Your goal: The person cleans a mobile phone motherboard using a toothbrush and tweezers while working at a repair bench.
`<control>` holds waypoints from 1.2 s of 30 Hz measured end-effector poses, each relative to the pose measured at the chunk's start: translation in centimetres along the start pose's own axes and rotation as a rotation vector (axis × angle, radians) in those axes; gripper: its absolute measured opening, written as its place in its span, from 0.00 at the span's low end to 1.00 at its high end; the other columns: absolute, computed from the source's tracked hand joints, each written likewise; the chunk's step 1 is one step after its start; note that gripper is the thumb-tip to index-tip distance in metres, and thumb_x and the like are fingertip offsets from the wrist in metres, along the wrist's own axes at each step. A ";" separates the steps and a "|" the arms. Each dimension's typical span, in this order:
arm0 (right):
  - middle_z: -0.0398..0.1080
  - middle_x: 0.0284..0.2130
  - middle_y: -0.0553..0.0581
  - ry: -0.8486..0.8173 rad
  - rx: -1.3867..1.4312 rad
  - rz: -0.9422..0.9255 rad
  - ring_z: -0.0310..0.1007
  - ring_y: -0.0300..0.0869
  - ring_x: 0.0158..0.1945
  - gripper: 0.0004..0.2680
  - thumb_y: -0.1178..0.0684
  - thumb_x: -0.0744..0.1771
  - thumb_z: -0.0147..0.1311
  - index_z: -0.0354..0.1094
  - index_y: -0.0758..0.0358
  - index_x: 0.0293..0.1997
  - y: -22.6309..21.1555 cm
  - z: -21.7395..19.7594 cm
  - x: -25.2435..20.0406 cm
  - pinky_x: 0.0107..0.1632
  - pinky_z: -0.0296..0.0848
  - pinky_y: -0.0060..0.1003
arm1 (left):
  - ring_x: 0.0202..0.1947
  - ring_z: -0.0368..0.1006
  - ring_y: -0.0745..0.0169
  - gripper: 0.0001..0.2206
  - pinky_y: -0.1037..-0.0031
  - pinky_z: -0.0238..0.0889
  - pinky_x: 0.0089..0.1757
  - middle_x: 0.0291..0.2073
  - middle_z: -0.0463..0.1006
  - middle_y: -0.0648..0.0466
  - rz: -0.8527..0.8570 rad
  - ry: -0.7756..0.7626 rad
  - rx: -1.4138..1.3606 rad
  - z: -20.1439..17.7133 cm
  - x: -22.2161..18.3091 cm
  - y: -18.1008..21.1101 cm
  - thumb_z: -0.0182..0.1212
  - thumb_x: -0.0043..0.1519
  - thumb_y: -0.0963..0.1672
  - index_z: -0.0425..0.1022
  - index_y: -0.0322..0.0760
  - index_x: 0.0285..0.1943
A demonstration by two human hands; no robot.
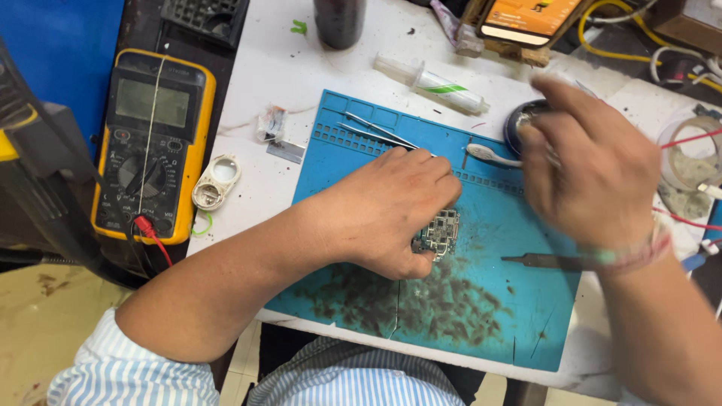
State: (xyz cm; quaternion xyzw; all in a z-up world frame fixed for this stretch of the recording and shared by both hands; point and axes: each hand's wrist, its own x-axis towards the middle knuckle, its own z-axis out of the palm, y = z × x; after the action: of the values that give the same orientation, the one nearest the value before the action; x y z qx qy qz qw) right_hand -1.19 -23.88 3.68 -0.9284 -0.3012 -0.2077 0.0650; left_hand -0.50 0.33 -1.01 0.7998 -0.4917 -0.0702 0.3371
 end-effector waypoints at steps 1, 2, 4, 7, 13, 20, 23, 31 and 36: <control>0.75 0.52 0.67 -0.020 -0.050 -0.069 0.76 0.54 0.34 0.03 0.61 0.67 0.57 0.73 0.67 0.34 0.7 0.1 1.1 0.36 0.72 0.43 | 0.45 0.67 0.44 0.26 0.57 0.62 0.45 0.41 0.70 0.44 0.010 0.014 -0.002 -0.1 0.1 0.0 0.70 0.43 0.51 0.70 0.30 0.44; 0.75 0.53 0.67 -0.047 -0.102 -0.092 0.75 0.53 0.32 0.03 0.59 0.67 0.58 0.73 0.67 0.35 1.3 0.3 2.1 0.34 0.72 0.42 | 0.45 0.67 0.44 0.26 0.57 0.62 0.45 0.41 0.70 0.44 0.003 -0.005 0.002 -0.2 0.2 0.1 0.70 0.43 0.50 0.70 0.30 0.44; 0.74 0.56 0.68 -0.105 -0.204 -0.153 0.74 0.50 0.28 0.04 0.56 0.65 0.58 0.74 0.67 0.35 2.5 0.7 3.6 0.32 0.71 0.41 | 0.46 0.67 0.44 0.25 0.57 0.62 0.45 0.41 0.70 0.44 -0.022 -0.028 0.011 -0.4 0.2 0.2 0.70 0.44 0.50 0.70 0.30 0.45; 0.73 0.56 0.67 -0.013 -0.292 -0.072 0.72 0.51 0.29 0.03 0.59 0.67 0.56 0.75 0.64 0.39 3.7 0.7 3.9 0.32 0.70 0.42 | 0.46 0.67 0.44 0.26 0.57 0.61 0.45 0.41 0.70 0.44 0.003 0.005 0.004 -0.2 0.0 0.1 0.70 0.44 0.51 0.70 0.31 0.45; 0.70 0.37 0.62 0.097 0.130 0.167 0.72 0.48 0.34 0.13 0.57 0.77 0.41 0.74 0.69 0.42 1.2 0.5 -0.8 0.38 0.68 0.38 | 0.46 0.67 0.45 0.26 0.57 0.61 0.45 0.41 0.70 0.44 0.011 0.015 -0.003 0.0 -0.1 -0.2 0.70 0.43 0.51 0.70 0.30 0.44; 0.72 0.23 0.52 -0.134 0.791 0.828 0.67 0.32 0.25 0.13 0.50 0.74 0.45 0.73 0.68 0.39 -2.8 0.6 -5.3 0.29 0.65 0.28 | 0.45 0.67 0.46 0.25 0.57 0.61 0.44 0.40 0.70 0.45 -0.007 -0.015 0.011 0.1 0.1 -0.3 0.70 0.44 0.51 0.70 0.31 0.44; 0.73 0.25 0.52 -0.118 0.862 0.883 0.67 0.32 0.27 0.08 0.54 0.72 0.52 0.71 0.69 0.40 -3.3 1.5 -6.1 0.30 0.65 0.27 | 0.45 0.67 0.46 0.25 0.57 0.61 0.44 0.40 0.70 0.45 -0.011 -0.010 0.004 0.0 0.0 -0.2 0.70 0.44 0.51 0.70 0.31 0.44; 0.75 0.29 0.54 -0.199 1.127 0.927 0.73 0.32 0.32 0.04 0.58 0.68 0.54 0.71 0.69 0.43 -1.9 2.7 -8.8 0.36 0.72 0.27 | 0.45 0.67 0.45 0.25 0.56 0.61 0.44 0.40 0.70 0.44 -0.015 -0.029 -0.001 -0.2 0.2 -0.2 0.70 0.45 0.51 0.69 0.31 0.44; 0.77 0.30 0.58 -0.271 1.254 0.955 0.76 0.37 0.32 0.04 0.61 0.67 0.55 0.72 0.73 0.40 -0.4 3.2 -9.6 0.37 0.76 0.32 | 0.45 0.67 0.45 0.24 0.57 0.61 0.45 0.40 0.70 0.45 -0.029 -0.045 -0.012 -0.3 0.4 -0.1 0.70 0.45 0.50 0.69 0.32 0.44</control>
State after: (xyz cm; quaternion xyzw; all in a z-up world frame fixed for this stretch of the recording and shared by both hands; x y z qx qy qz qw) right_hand -7.35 -27.85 -3.29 -0.7646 0.0631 0.1651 0.6198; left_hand -0.13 0.18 -0.81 0.8030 -0.4872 -0.0959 0.3296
